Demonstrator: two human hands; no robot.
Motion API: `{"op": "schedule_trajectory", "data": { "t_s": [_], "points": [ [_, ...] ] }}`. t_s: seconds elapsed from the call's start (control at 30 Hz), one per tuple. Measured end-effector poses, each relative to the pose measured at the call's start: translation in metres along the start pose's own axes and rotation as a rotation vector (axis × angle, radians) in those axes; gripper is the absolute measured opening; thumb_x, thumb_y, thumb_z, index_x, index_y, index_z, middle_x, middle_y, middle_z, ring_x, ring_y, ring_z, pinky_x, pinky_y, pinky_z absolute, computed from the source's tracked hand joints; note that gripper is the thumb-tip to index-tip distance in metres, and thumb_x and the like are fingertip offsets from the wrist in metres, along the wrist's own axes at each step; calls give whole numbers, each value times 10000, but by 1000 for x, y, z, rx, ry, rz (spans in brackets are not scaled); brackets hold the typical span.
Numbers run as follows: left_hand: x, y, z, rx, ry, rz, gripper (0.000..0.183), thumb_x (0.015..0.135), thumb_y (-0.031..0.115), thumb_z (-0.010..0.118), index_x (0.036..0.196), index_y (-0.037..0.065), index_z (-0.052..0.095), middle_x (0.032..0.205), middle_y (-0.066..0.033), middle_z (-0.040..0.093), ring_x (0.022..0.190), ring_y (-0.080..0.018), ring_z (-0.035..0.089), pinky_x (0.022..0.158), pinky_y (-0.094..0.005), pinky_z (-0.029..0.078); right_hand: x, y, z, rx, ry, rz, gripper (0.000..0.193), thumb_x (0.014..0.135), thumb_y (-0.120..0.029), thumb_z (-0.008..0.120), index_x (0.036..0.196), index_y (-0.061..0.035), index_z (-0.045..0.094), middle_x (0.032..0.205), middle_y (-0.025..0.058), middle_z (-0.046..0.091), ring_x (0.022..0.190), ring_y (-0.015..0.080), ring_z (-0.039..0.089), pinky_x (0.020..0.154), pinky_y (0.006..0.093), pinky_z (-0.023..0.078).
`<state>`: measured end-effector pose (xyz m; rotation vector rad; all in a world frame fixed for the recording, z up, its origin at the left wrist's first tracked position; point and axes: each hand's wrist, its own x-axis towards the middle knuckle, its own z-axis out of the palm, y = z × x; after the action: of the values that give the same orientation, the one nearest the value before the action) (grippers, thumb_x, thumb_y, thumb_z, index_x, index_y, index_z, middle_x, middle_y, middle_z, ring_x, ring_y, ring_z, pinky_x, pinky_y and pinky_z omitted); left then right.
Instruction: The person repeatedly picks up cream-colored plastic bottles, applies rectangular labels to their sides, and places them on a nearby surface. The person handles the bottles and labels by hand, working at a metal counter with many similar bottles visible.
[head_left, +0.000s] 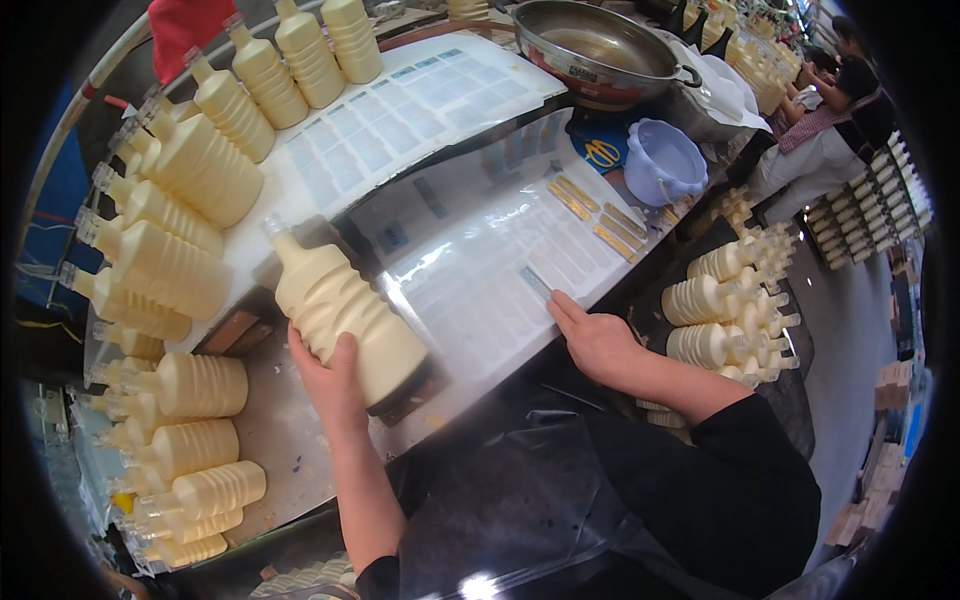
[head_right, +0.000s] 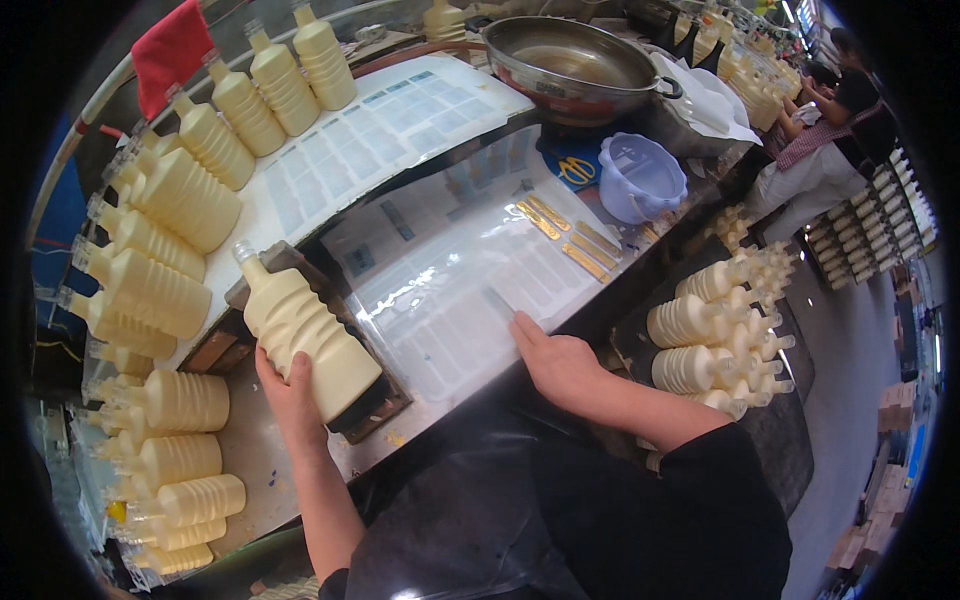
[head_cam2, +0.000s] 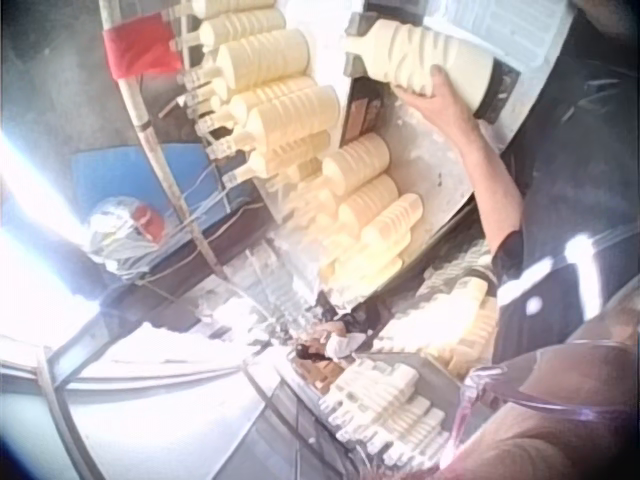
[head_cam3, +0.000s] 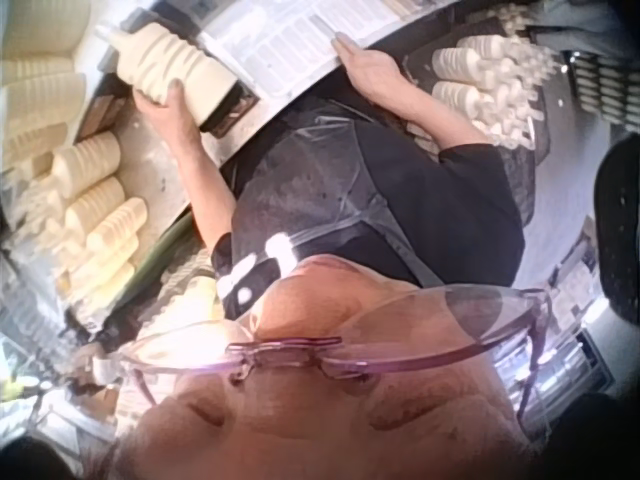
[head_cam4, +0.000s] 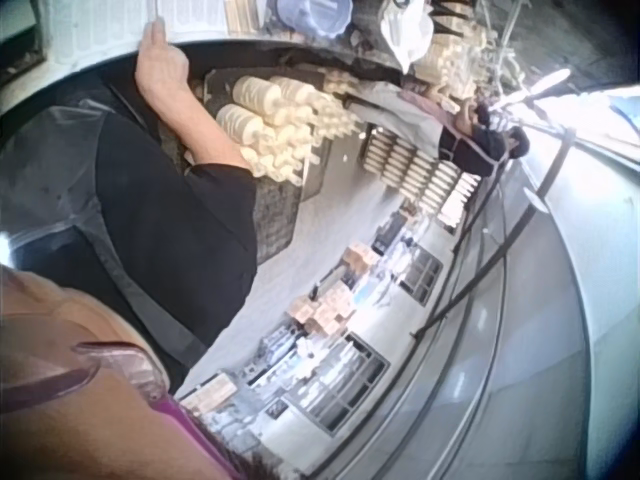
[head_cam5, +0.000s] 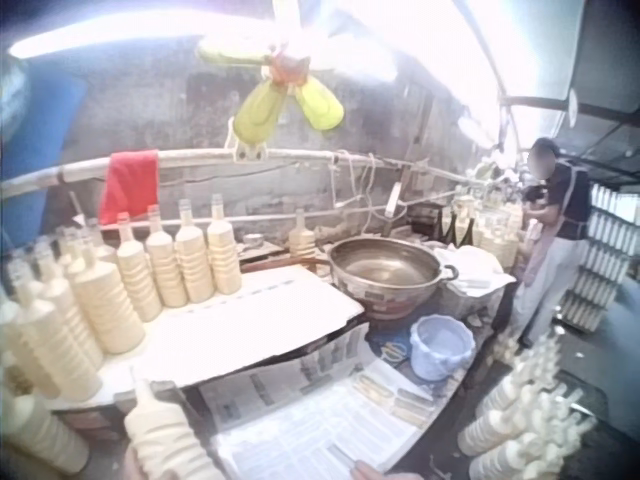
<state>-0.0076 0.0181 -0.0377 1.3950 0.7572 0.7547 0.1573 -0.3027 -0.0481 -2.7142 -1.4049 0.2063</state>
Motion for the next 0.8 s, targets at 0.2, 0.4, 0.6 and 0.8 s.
{"op": "schedule_trajectory", "data": {
  "t_s": [0.2, 0.4, 0.6, 0.8],
  "points": [
    [0, 5, 1, 18, -7, -13, 880, 885, 201, 747, 1587, -6, 259, 1503, -182, 441, 1346, -278, 485, 1135, -390, 391, 15, 16, -3, 207, 246, -111, 347, 879, -84, 624, 1216, -24, 570, 1191, 180, 613, 724, 358, 674, 637, 472, 555],
    [-10, 17, 6, 255, 143, 113, 844, 885, 194, 747, 1570, 5, 291, 1546, -203, 403, 1359, -313, 472, 1135, -393, 384, 33, 29, 12, 108, 210, -112, 161, 886, -139, 677, 1024, -55, 685, 1031, 97, 669, 800, 332, 687, 676, 423, 564],
    [-37, 44, 38, 638, -86, 763, 482, 854, 112, 728, 1303, -11, 603, 1277, -195, 643, 1169, -362, 614, 1017, -432, 479, 42, 40, 4, 211, 258, -140, 84, 869, -134, 653, 849, -55, 633, 888, 113, 614, 737, 356, 662, 623, 453, 545],
    [-43, 31, 98, 461, -635, 576, 376, 870, 55, 677, 1246, 44, 667, 1251, -170, 674, 1144, -338, 640, 989, -402, 506, 33, 40, 1, 255, 269, -124, 108, 834, -151, 673, 822, -47, 649, 854, 142, 623, 771, 377, 663, 680, 473, 545]
  ]
}}
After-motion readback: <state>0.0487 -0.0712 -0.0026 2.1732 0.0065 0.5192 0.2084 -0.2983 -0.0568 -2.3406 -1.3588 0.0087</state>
